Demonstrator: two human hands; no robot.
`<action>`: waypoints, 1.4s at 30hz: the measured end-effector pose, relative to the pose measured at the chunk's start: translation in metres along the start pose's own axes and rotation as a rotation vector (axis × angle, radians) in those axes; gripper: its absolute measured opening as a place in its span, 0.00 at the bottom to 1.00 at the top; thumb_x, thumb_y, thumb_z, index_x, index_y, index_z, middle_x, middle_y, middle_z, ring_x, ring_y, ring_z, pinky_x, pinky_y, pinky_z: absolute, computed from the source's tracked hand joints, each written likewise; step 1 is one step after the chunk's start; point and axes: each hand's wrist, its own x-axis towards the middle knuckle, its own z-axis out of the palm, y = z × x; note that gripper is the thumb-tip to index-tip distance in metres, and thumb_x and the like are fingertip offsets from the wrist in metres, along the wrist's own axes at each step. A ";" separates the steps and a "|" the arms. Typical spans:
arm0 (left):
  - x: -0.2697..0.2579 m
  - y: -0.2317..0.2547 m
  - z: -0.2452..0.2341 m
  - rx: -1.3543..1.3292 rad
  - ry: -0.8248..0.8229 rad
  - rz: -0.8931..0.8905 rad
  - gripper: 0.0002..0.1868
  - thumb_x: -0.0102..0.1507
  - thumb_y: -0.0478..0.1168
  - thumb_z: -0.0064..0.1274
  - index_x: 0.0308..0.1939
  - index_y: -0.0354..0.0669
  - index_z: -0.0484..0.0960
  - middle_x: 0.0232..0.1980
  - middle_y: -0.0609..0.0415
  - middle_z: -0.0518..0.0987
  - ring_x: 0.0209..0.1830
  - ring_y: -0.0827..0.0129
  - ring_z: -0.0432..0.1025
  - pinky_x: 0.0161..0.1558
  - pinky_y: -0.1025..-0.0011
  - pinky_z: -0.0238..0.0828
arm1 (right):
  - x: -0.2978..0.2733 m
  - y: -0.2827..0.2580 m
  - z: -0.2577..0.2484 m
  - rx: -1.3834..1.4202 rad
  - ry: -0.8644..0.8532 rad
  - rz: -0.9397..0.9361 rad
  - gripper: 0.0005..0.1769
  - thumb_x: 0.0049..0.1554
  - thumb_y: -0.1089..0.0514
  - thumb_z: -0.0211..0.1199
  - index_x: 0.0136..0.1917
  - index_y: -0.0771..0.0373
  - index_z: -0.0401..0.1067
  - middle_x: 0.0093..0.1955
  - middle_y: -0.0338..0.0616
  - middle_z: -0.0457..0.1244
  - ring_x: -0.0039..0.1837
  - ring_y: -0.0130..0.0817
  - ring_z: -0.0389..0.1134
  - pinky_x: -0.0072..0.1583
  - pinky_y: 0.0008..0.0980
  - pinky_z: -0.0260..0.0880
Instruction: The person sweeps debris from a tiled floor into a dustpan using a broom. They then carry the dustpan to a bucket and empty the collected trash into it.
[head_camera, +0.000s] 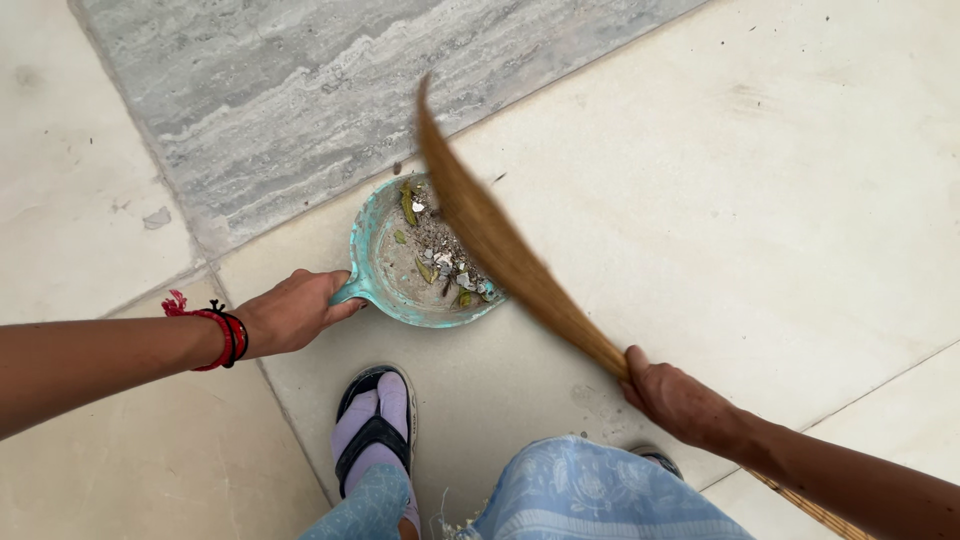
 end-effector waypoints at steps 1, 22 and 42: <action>0.000 0.000 0.000 -0.006 0.000 -0.003 0.21 0.70 0.54 0.41 0.54 0.42 0.76 0.32 0.41 0.81 0.33 0.51 0.78 0.47 0.52 0.71 | 0.000 -0.007 -0.003 -0.013 -0.010 -0.048 0.14 0.66 0.48 0.45 0.53 0.61 0.55 0.23 0.35 0.60 0.22 0.30 0.61 0.23 0.34 0.64; -0.032 -0.054 -0.003 0.015 0.008 -0.123 0.22 0.69 0.58 0.40 0.53 0.45 0.76 0.26 0.41 0.76 0.28 0.51 0.74 0.42 0.52 0.70 | -0.001 0.019 -0.062 -0.092 0.096 0.224 0.12 0.66 0.49 0.44 0.48 0.59 0.55 0.24 0.41 0.63 0.24 0.35 0.66 0.26 0.36 0.69; -0.034 -0.055 0.004 -0.071 0.074 -0.018 0.23 0.68 0.57 0.43 0.55 0.46 0.76 0.29 0.41 0.78 0.30 0.51 0.73 0.44 0.54 0.68 | 0.018 0.028 -0.050 0.126 -0.125 0.131 0.18 0.65 0.42 0.38 0.49 0.55 0.60 0.28 0.41 0.60 0.26 0.31 0.59 0.27 0.32 0.71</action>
